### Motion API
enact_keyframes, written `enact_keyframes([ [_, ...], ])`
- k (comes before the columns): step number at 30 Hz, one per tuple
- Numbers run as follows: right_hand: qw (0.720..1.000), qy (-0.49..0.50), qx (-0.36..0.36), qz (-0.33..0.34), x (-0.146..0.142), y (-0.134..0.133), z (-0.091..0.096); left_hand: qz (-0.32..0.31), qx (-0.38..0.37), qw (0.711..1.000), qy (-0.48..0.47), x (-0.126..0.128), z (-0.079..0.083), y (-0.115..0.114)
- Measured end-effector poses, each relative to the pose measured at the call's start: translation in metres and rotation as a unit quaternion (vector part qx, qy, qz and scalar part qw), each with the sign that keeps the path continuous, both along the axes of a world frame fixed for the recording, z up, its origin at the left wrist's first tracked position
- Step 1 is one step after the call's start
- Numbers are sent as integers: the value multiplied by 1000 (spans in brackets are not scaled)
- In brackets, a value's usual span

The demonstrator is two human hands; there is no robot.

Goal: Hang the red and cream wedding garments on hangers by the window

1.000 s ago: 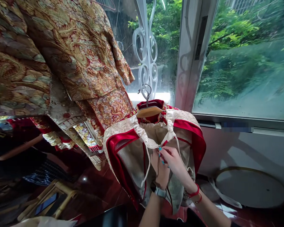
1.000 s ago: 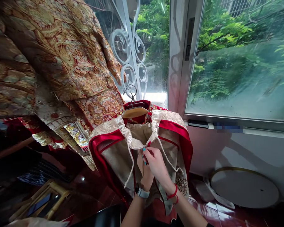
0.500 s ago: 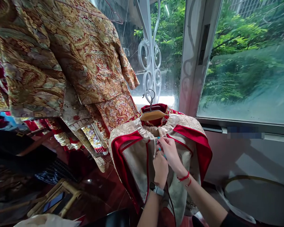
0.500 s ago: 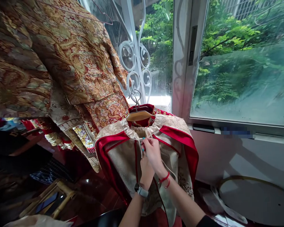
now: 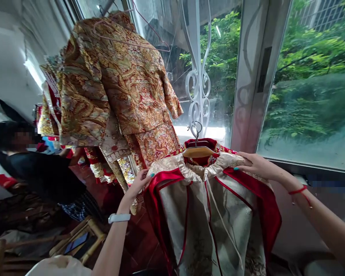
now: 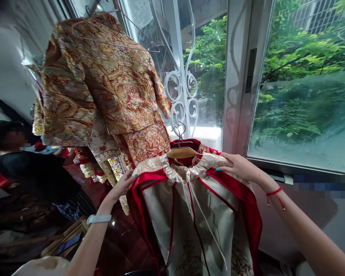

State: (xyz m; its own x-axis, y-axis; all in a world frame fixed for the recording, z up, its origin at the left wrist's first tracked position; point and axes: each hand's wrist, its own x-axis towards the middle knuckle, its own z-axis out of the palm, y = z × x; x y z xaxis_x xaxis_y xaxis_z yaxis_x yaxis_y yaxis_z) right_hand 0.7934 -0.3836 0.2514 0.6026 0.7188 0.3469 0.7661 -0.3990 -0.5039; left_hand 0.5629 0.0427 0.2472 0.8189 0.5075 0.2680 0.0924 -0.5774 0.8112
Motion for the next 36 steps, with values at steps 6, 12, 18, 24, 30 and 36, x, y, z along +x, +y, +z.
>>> enact_keyframes([
  [6, 997, -50, 43, -38, 9, 6, -18, 132, 182, 970, -90, -8, -41, -22],
  [12, 995, -64, 41, -58, -1, 0, -12, 303, 220, 892, -254, -11, -60, -93],
  [18, 957, -277, 90, -13, -65, 51, 9, 71, 83, 976, -191, 27, -70, -217],
  [24, 979, -152, -137, 27, -101, 147, 19, 17, 3, 997, -70, 28, -105, -244],
  [30, 992, -67, -107, 13, -102, 179, 24, -29, -131, 991, 3, -30, -177, -277],
  [36, 993, 2, -65, 97, -95, 185, 45, 17, -186, 981, -56, -58, -210, -272],
])
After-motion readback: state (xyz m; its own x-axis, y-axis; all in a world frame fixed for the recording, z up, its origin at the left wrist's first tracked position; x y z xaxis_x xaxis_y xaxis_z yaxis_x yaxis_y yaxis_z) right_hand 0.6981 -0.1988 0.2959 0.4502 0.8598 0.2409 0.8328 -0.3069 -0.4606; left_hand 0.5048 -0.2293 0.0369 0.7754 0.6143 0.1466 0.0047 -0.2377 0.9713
